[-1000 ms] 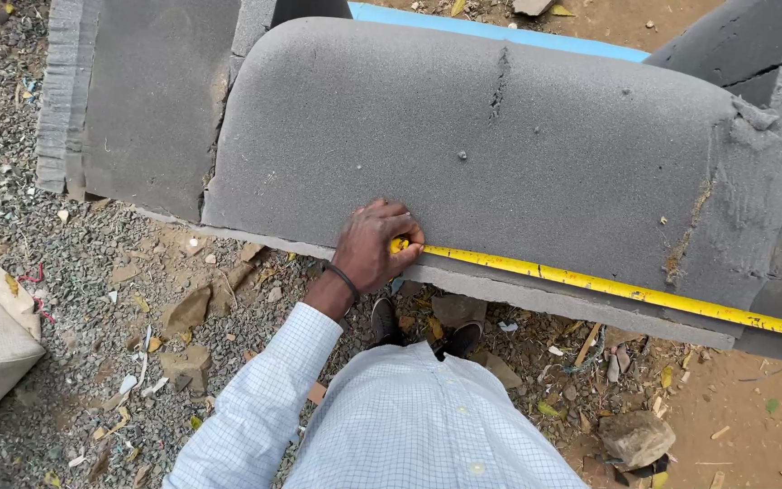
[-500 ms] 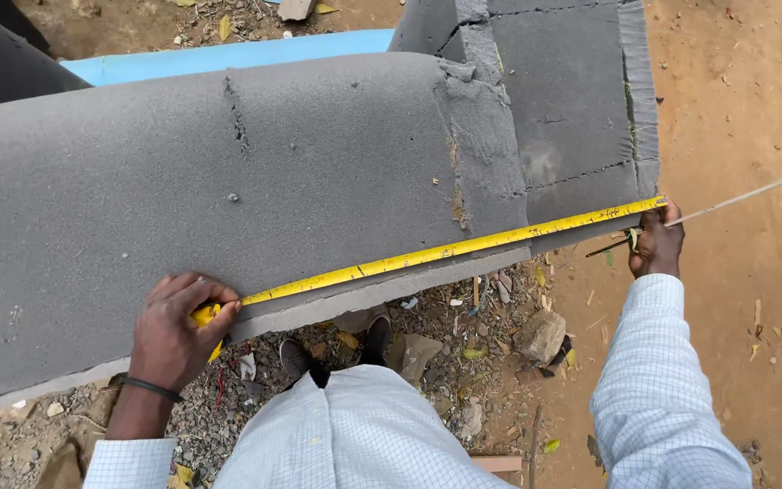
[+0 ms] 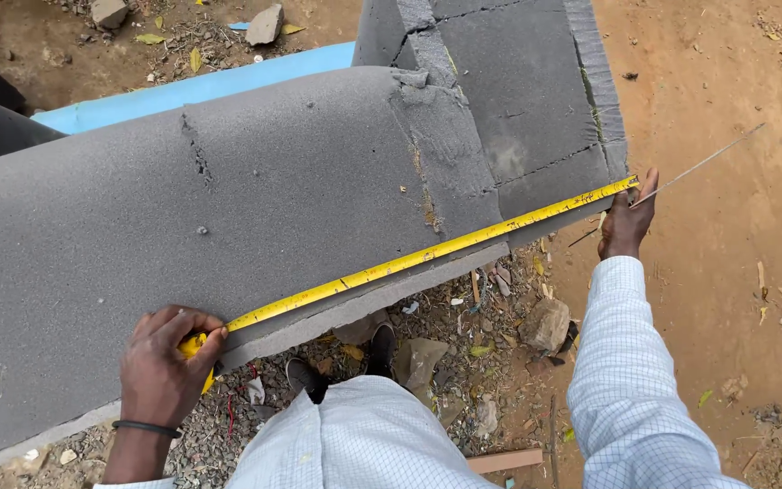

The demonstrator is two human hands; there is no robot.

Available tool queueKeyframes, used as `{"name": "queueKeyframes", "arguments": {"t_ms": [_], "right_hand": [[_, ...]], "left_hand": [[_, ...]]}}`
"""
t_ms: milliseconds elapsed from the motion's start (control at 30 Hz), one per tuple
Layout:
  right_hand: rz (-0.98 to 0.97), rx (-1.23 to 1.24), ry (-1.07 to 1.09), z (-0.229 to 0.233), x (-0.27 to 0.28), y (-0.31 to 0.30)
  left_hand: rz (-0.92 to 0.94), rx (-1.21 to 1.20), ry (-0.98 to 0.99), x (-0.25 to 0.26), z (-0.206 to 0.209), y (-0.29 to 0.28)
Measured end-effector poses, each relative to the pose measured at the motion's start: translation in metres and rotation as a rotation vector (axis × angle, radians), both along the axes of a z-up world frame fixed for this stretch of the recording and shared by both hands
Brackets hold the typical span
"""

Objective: The person measures a gray foam armrest with a yellow tape measure and marks it with a metal tool. They then cut along the marked line on the foam armrest. The person repeats the measuring and marking process on another section of the foam.

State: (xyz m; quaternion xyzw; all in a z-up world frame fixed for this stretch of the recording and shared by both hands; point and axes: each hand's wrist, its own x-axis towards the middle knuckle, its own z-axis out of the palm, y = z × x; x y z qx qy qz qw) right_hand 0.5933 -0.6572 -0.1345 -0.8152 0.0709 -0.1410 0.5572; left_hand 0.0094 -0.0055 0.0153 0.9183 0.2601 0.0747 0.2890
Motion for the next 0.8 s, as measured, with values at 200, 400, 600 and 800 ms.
{"name": "queueKeyframes", "arguments": {"t_ms": [200,400,600,800], "right_hand": [[0.007,-0.005,-0.020,0.013,-0.004,0.011],[0.018,0.024,0.106,0.028,-0.013,0.013],[0.102,0.031,0.052,0.021,-0.007,-0.004],[0.238,-0.089,-0.118,-0.015,0.001,-0.023]], "left_hand": [[0.007,0.012,0.050,0.000,-0.001,0.000],[0.002,-0.009,0.038,-0.001,0.000,0.000],[0.012,0.022,0.056,0.005,-0.009,-0.005],[-0.043,0.060,-0.213,-0.003,-0.008,-0.009]]}}
